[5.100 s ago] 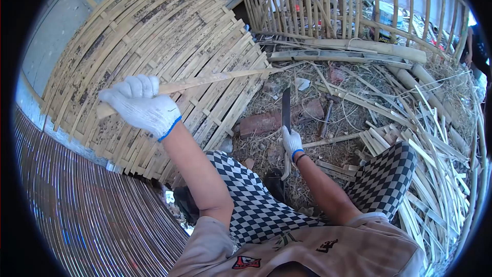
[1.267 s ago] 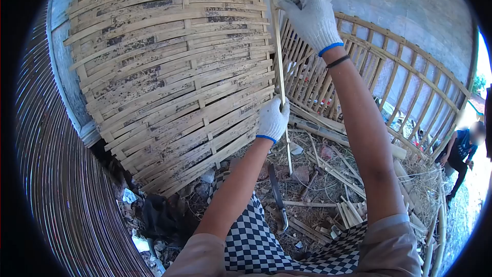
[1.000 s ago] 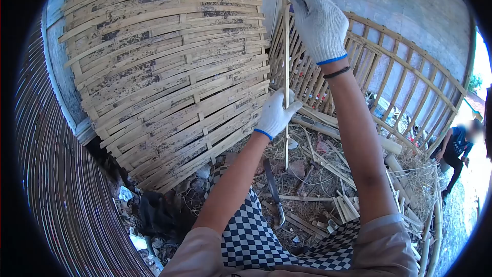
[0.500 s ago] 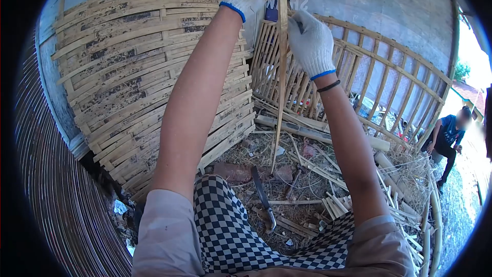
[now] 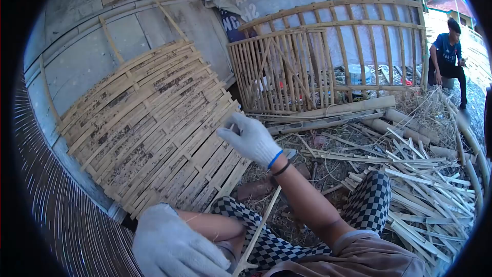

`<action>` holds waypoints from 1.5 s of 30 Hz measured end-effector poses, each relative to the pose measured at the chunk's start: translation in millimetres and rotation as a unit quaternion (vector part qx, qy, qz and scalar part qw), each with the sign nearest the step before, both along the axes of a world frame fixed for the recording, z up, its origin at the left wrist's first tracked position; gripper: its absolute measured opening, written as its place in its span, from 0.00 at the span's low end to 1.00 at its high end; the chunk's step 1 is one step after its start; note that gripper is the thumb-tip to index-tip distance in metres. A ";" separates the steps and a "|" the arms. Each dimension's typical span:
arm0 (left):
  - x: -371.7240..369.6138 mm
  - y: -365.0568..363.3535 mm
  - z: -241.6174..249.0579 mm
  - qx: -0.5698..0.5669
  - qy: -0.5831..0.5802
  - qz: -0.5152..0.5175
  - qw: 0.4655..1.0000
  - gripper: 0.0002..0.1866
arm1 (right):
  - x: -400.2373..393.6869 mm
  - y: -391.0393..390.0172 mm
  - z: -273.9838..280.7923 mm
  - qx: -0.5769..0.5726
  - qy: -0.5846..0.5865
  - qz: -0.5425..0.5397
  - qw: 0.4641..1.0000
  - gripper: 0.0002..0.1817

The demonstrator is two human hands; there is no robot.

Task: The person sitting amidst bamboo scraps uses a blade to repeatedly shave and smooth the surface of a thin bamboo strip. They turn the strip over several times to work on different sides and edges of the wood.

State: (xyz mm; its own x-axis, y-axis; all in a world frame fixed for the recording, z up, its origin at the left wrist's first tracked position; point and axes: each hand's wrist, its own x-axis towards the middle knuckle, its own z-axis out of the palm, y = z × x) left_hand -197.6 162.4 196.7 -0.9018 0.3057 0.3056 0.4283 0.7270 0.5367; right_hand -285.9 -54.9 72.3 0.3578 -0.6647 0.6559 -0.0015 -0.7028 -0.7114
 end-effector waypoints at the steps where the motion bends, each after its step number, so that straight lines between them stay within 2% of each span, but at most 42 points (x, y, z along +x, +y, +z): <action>1: -2.7 15.5 -7.4 -0.015 0.004 -0.009 1.000 0.14 | -19.8 6.9 -4.4 0.002 0.030 0.034 0.999 0.23; 3: -5.9 43.1 -24.7 -0.044 0.013 -0.020 0.999 0.14 | -54.1 9.7 -25.2 -0.038 0.144 0.131 0.980 0.26; 5: -1.7 55.1 -41.2 -0.060 0.008 0.007 0.998 0.15 | -82.4 20.4 -52.8 0.000 0.217 0.377 0.901 0.32; 7: 2.3 62.8 -56.2 -0.075 -0.008 0.033 0.997 0.15 | -72.5 29.9 -113.5 -0.102 0.204 0.511 0.829 0.40; 8: 5.4 64.6 -62.3 -0.081 -0.020 0.043 0.996 0.16 | -72.6 50.7 -128.2 -0.047 0.274 0.477 0.834 0.38; 11: 11.2 71.5 -68.3 -0.094 -0.049 0.064 0.992 0.17 | -51.6 83.9 -184.1 -0.145 0.347 0.275 0.885 0.27; 12: 13.2 71.2 -67.1 -0.095 -0.057 0.068 0.991 0.17 | -43.5 85.6 -190.8 -0.159 0.345 0.243 0.893 0.13; 15: 17.9 55.8 -52.9 -0.062 -0.062 0.044 0.995 0.18 | -28.6 71.9 -167.4 -0.145 0.299 0.200 0.922 0.05; 18: 38.1 25.9 -35.1 0.042 0.008 -0.007 0.999 0.10 | -8.4 52.5 -131.9 -0.192 0.231 0.123 0.946 0.02; 19: 65.9 31.0 -42.2 0.064 0.123 0.040 0.990 0.10 | 2.8 43.4 -125.6 -0.184 0.211 0.114 0.953 0.03; 20: 72.4 20.8 -26.7 0.089 0.170 0.103 0.976 0.11 | 8.3 36.2 -112.9 -0.177 0.186 0.103 0.961 0.04; 22: 93.7 0.9 -7.6 0.105 0.285 0.238 0.922 0.15 | 26.5 15.3 -92.5 -0.155 0.150 0.069 0.974 0.07; 24: 89.7 -36.4 14.5 0.184 0.405 0.382 0.810 0.16 | 39.9 -5.2 -71.6 -0.092 0.127 0.044 0.987 0.13; 25: 109.3 -70.0 25.8 0.239 0.405 0.356 0.807 0.20 | 48.6 -20.6 -64.2 -0.075 0.121 0.018 0.990 0.16; 26: 84.2 -91.9 29.6 0.187 0.533 0.454 0.689 0.17 | 52.4 -32.8 -53.6 -0.063 0.128 -0.007 0.990 0.17; 28: 77.7 -140.1 48.1 0.165 0.532 0.559 0.614 0.28 | 56.9 -56.2 -36.8 -0.043 0.132 -0.031 0.990 0.19; 30: 99.3 -193.4 58.1 0.177 0.563 0.493 0.639 0.24 | 58.5 -78.6 -24.0 -0.031 0.124 -0.030 0.991 0.20; 33: 115.6 -237.0 86.9 0.263 0.507 0.490 0.659 0.25 | 54.1 -98.0 -1.5 -0.083 0.065 -0.053 0.993 0.21; 37: 111.9 -276.5 99.5 0.275 0.481 0.515 0.654 0.26 | 42.1 -102.5 39.7 -0.159 -0.065 -0.081 0.982 0.21; 40: 95.1 -296.8 91.7 0.293 0.482 0.536 0.628 0.25 | 35.0 -103.2 57.6 -0.164 -0.071 -0.117 0.977 0.19; 43: 88.1 -301.5 85.2 0.286 0.469 0.506 0.665 0.25 | 31.1 -109.5 60.4 -0.151 -0.037 -0.157 0.975 0.19; 45: 79.8 -296.8 81.9 0.260 0.477 0.530 0.651 0.25 | 23.5 -114.0 58.4 -0.148 0.018 -0.190 0.970 0.20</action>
State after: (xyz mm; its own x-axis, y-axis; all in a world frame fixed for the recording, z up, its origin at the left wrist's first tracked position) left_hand -117.8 -134.4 278.6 0.1553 -0.7022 0.6948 0.1522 0.7120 0.6855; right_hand -262.4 -168.9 130.7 0.1497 -0.5372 0.8301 -0.3224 -0.8202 -0.4726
